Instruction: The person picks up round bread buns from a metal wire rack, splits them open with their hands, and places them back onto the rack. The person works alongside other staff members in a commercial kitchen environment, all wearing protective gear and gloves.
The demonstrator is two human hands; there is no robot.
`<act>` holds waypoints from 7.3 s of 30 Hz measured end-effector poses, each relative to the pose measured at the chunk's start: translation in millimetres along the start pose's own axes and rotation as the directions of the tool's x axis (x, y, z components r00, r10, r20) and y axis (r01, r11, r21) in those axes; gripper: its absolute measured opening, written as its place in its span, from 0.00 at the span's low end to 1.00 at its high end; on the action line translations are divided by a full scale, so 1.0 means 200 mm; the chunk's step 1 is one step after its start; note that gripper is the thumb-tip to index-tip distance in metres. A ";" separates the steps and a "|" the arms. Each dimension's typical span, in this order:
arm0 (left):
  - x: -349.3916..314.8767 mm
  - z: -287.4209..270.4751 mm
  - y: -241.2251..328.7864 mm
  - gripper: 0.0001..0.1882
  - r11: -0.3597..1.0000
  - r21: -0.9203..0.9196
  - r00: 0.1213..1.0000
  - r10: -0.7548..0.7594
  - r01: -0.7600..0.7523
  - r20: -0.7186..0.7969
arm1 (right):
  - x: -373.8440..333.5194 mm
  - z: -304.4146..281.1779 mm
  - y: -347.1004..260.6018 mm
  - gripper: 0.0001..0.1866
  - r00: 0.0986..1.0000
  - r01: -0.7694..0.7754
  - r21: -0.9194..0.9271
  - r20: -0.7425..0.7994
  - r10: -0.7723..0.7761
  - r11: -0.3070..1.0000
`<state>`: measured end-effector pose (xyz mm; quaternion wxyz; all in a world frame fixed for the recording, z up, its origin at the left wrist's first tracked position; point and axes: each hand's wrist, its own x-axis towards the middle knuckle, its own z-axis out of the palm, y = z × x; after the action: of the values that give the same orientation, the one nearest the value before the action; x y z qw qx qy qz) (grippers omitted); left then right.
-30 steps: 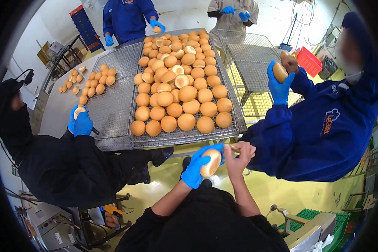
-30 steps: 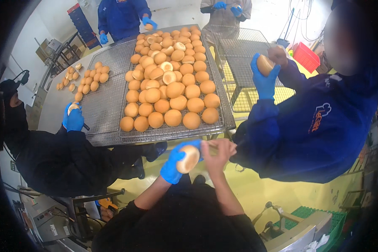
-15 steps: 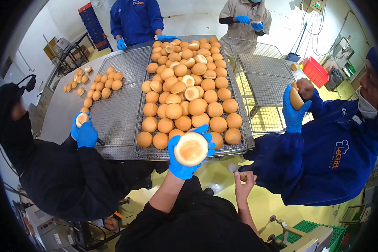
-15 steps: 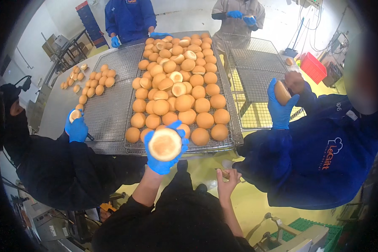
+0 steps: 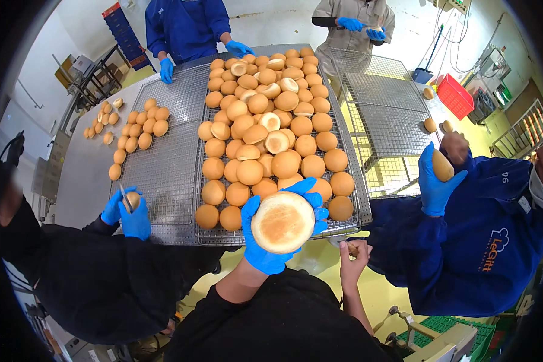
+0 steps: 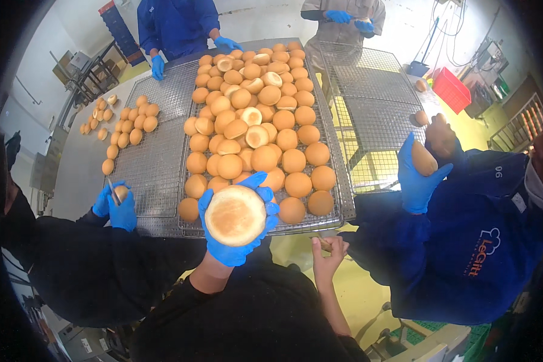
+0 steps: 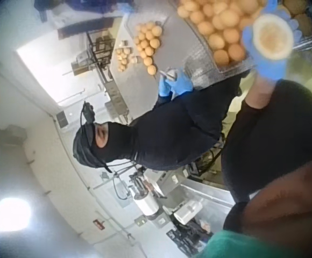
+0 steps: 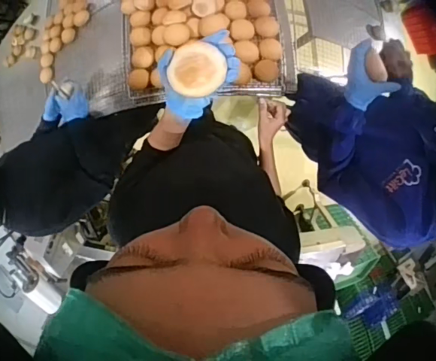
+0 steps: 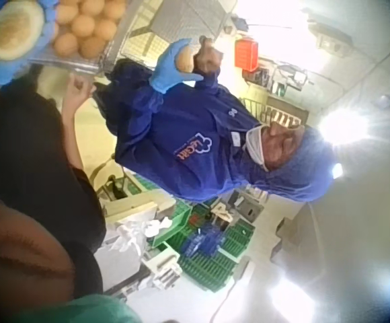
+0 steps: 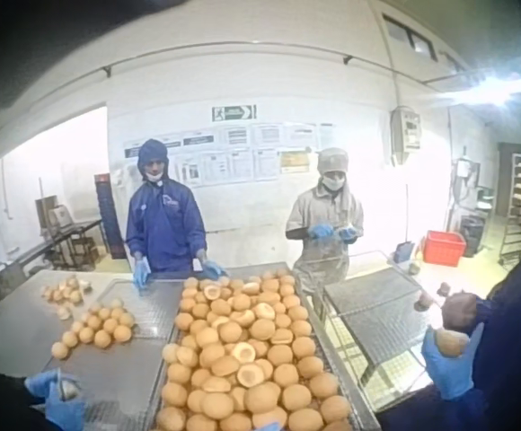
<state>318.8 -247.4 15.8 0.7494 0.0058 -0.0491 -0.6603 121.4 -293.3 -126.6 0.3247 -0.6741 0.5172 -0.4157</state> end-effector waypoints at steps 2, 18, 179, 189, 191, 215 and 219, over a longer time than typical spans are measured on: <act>0.03 0.01 0.02 0.41 1.000 -0.015 0.999 -0.015 0.014 -0.033 | 0.03 0.03 -0.03 0.09 0.997 0.059 -0.037 -0.048 -0.060 0.998; 0.13 -0.07 -0.04 0.42 0.973 0.202 0.990 -0.093 0.112 -0.104 | 0.12 -0.09 -0.42 0.13 0.940 0.331 -0.006 -0.082 -0.331 0.944; -1.21 -1.66 -0.13 0.18 -0.082 0.763 0.737 0.340 0.642 -0.584 | -0.69 0.20 1.46 0.14 0.840 -0.145 -0.406 0.431 0.329 0.902; -0.36 -1.07 0.75 0.18 -0.002 0.982 0.895 0.412 0.188 -0.170 | -0.12 0.34 0.46 0.13 0.986 0.016 0.129 0.160 -0.037 0.992; -0.11 -1.06 1.02 0.19 -0.125 0.979 0.823 0.564 0.163 -0.065 | 0.00 0.52 0.46 0.12 0.987 0.122 0.110 0.089 -0.132 0.987; 0.77 -1.23 3.12 0.40 -0.052 0.079 0.068 0.974 0.996 -0.214 | 0.58 1.41 0.25 0.14 0.883 0.138 -0.523 0.450 0.136 0.841; 0.73 -1.25 3.10 0.41 -0.037 0.136 0.072 0.961 0.990 -0.268 | 0.59 1.41 0.26 0.14 0.875 0.142 -0.527 0.463 0.143 0.838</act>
<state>970.9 -326.8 -177.6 0.1025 0.9899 0.0280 -0.0936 365.4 -418.8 -270.1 0.2379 -0.8200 0.5160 -0.0688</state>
